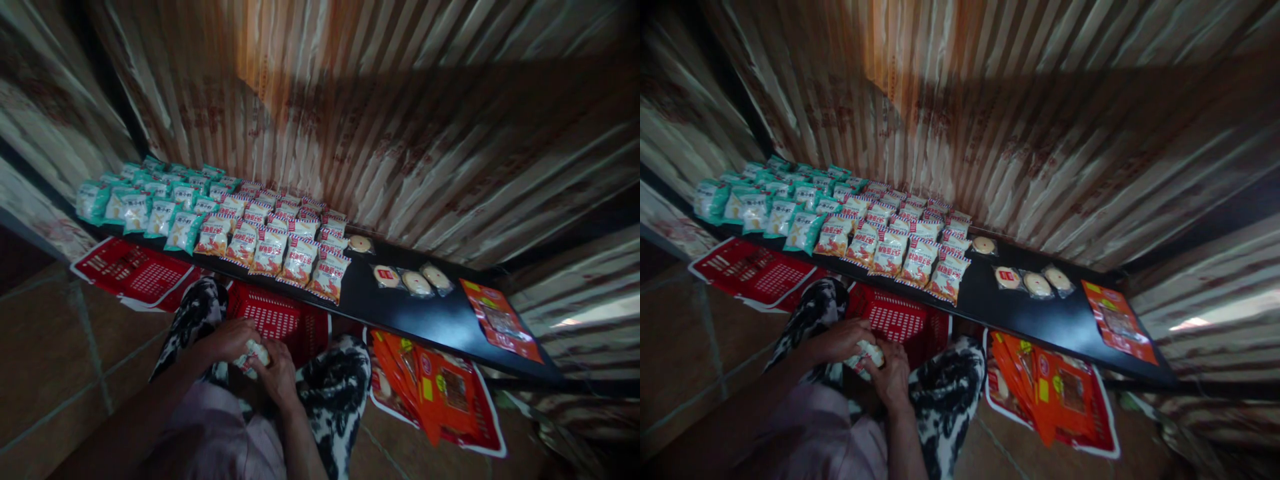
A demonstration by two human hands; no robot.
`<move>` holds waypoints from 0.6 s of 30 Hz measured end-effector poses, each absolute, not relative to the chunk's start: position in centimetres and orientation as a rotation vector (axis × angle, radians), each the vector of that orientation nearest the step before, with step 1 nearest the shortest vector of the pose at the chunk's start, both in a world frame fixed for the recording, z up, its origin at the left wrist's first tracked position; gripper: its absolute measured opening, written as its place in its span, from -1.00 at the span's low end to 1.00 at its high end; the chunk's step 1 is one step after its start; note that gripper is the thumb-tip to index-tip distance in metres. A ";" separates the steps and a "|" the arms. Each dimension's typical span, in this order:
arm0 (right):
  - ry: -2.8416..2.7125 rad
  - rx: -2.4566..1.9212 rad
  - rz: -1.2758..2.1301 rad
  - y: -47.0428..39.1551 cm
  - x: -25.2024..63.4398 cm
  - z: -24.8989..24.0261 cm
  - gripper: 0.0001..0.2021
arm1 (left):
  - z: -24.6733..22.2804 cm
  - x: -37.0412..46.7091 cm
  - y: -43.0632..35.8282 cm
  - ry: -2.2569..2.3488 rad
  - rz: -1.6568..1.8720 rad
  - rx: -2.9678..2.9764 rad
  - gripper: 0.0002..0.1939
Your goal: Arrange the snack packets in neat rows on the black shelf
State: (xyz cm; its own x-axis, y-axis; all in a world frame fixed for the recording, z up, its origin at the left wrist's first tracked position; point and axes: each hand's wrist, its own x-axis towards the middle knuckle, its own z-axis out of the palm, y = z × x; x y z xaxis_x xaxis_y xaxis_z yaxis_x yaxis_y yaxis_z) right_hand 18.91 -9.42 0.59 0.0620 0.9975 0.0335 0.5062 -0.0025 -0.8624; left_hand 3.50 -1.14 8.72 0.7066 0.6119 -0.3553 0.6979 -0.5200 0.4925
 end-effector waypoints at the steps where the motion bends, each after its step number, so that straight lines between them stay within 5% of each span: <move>1: -1.550 -1.612 0.845 -9.4 18.9 0.7 -0.59 | 8.9 3.6 -1.1 1.000 -0.196 2.298 -0.67; 9: -1.469 -1.655 0.841 -9.5 19.0 0.6 -0.59 | 8.9 4.0 -0.8 0.995 -0.148 2.289 -0.61; 18: -0.958 -1.685 0.874 -9.0 19.6 -0.5 -0.54 | 6.6 5.2 -0.5 1.181 0.521 1.895 -0.28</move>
